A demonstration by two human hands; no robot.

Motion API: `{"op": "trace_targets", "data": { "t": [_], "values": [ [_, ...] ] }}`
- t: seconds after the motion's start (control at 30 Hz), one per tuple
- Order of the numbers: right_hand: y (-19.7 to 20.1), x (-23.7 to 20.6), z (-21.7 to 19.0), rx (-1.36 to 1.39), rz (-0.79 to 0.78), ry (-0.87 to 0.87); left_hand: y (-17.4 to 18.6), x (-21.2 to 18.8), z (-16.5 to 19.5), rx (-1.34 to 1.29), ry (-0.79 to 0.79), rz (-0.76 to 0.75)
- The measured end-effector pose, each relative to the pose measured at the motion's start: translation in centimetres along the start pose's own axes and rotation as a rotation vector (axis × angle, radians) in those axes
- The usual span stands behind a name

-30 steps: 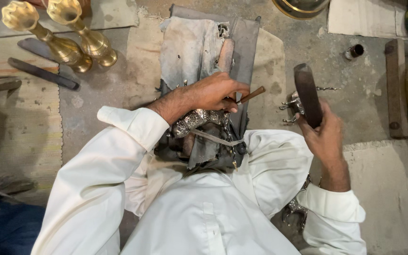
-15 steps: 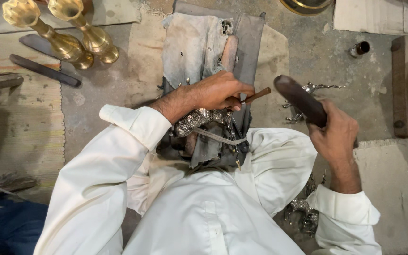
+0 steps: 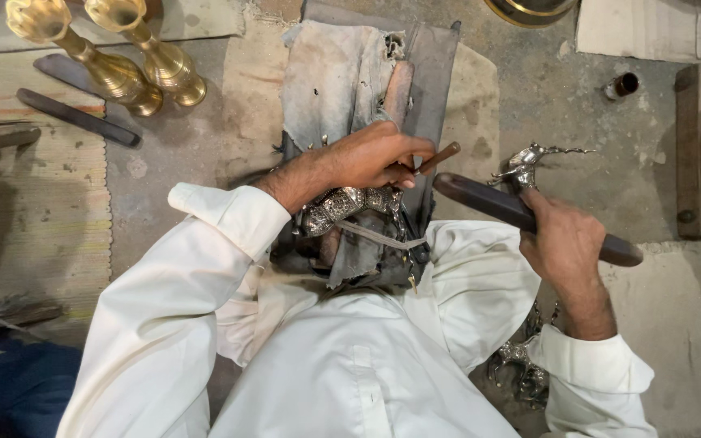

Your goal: The person sits on the floor holding a silver animal figurine against a leather sandbag cushion and uses a small punch and wooden mallet to hammer decorative details into the figurine's body. They reposition and turn the figurine repeatedly to work different areas, with other finished silver figurines nearby.

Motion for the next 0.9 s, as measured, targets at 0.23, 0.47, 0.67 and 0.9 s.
{"op": "trace_targets", "data": {
  "t": [0.23, 0.47, 0.67, 0.9],
  "values": [
    [-6.5, -1.9, 1.0, 0.96, -0.112, -0.477, 2.7, -1.6, 0.6, -0.189, 0.128, 0.221],
    [-9.6, -6.5, -1.8, 0.66, -0.391, -0.465, 7.1, -9.6, -0.4, -0.24, 0.003, 0.615],
    [-6.1, -6.5, -6.7, 0.96, -0.128, -0.271, 7.5, -21.5, -7.0, -0.401, 0.311, 1.02],
    [-3.8, -4.3, -13.9, 1.115, -0.041, 0.025, 1.1, -23.9, -7.8, -0.317, 0.53, 0.778]
  ]
}}
Point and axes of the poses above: each hand's wrist, its own x-axis towards the middle knuckle, its own y-axis out of the back of the hand, z = x × y, the point moved 6 cm from there along x, towards the middle knuckle, and after that the axes turned 8 degrees about z, right-handed, at the moved point
